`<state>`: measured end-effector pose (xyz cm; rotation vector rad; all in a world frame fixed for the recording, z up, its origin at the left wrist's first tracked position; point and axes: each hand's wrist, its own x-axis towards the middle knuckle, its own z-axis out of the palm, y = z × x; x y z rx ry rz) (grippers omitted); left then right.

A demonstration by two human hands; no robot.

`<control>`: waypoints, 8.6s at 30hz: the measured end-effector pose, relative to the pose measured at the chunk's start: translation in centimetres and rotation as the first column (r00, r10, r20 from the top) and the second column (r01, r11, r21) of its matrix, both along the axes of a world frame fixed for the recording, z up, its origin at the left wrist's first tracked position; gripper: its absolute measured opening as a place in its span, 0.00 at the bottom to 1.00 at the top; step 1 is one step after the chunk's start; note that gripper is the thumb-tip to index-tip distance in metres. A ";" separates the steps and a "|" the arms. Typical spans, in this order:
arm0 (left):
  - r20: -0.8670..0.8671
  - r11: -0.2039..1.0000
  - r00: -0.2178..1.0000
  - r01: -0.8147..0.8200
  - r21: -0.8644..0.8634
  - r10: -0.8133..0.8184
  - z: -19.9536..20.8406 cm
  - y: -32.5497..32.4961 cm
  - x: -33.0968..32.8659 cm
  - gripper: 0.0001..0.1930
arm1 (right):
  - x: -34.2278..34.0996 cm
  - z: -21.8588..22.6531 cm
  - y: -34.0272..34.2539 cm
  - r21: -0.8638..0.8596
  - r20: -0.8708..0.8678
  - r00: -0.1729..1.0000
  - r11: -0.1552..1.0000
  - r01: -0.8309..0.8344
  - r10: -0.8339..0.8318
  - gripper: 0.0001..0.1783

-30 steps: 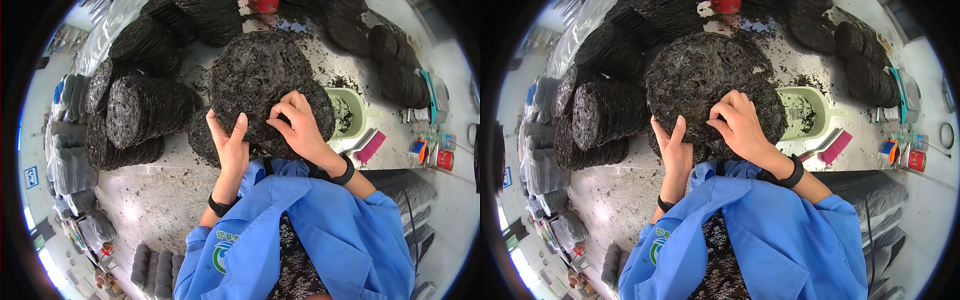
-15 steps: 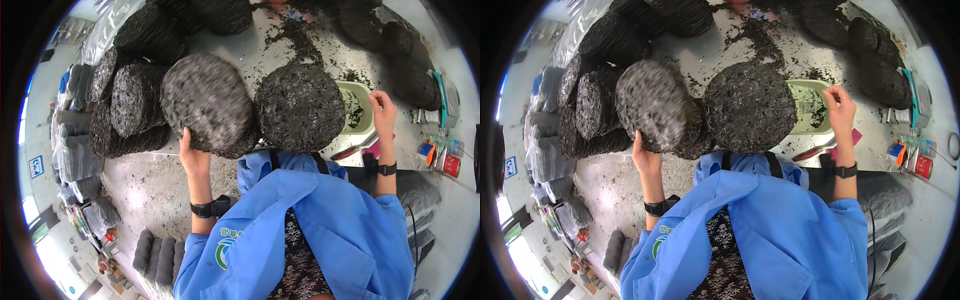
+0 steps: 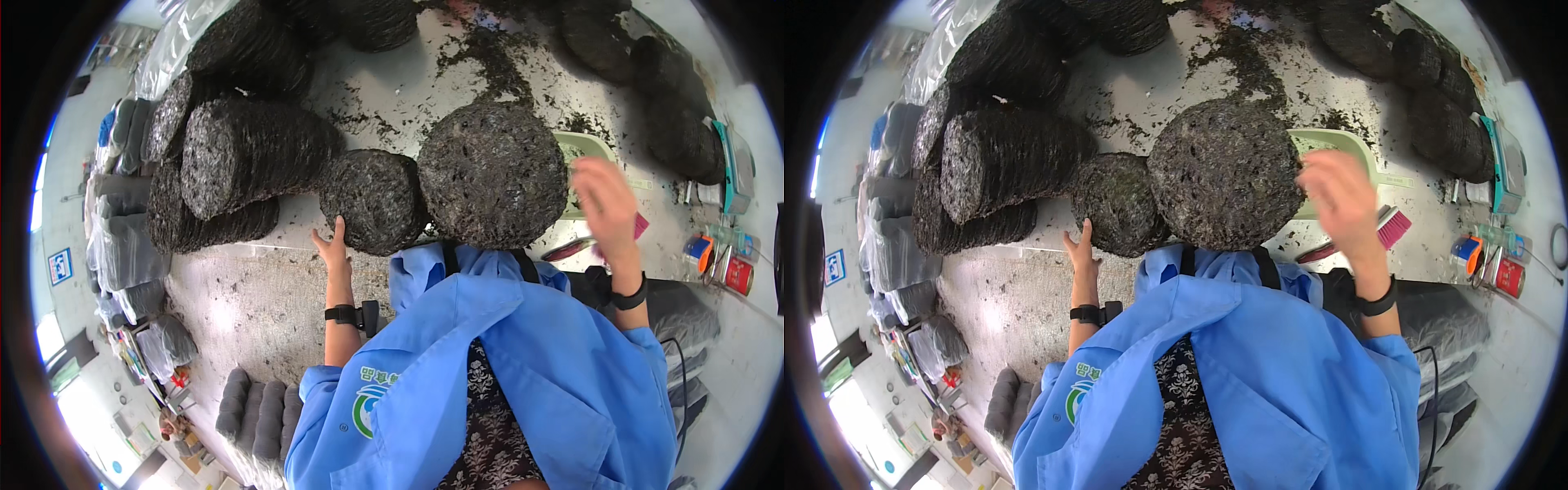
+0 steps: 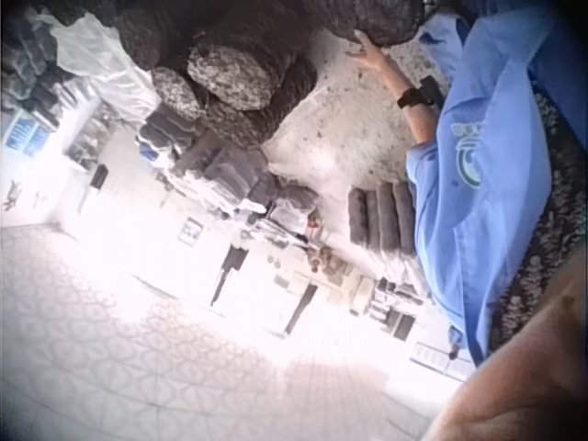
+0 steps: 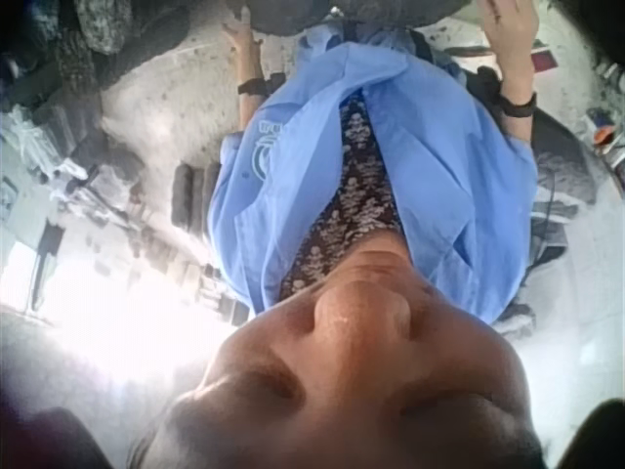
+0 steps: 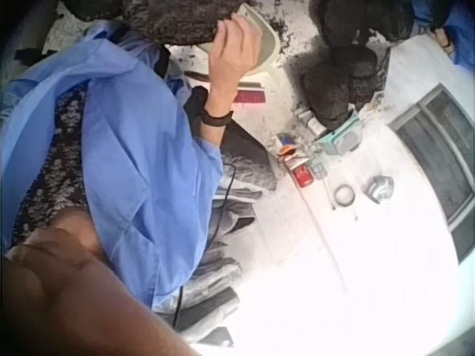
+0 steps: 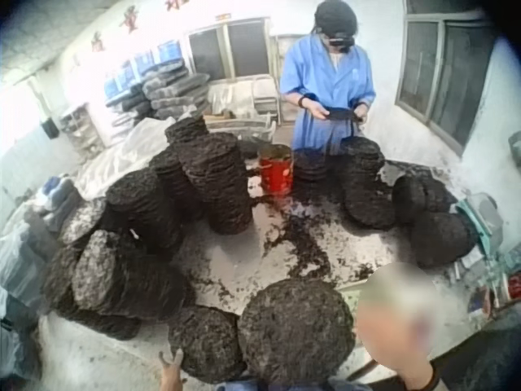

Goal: The person handles stacks of dark, circular dried seaweed sheets on a workbench. They pick up individual sheets, inspect them by turning them over, and place them into a green dustpan or onto a pile. The person works continuously, moving sheets from one location to another.

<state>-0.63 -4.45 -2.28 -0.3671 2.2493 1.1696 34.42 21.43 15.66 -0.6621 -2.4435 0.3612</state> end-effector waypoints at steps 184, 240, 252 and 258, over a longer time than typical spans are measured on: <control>0.322 0.344 0.765 -0.140 0.928 -0.558 14.4 10.5 10.3 0.17 | 2.8 6.3 0.6 -0.490 -0.536 0.651 0.826 0.278 -0.537 0.10; -0.533 0.353 0.715 0.693 0.629 -0.452 16.3 11.6 10.6 0.34 | -3.2 -2.6 -2.7 -0.797 -0.539 0.503 0.214 -0.565 -0.676 0.16; -0.002 0.514 0.965 0.142 0.846 -0.262 14.5 10.2 8.1 0.28 | -4.9 -0.5 -4.2 -0.906 -0.369 0.843 0.353 -0.233 -0.391 0.21; 0.001 0.536 0.992 0.069 0.841 -0.128 10.0 2.3 -0.4 0.36 | -1.3 -0.4 -4.5 -0.329 0.076 0.996 0.944 -0.014 0.042 0.31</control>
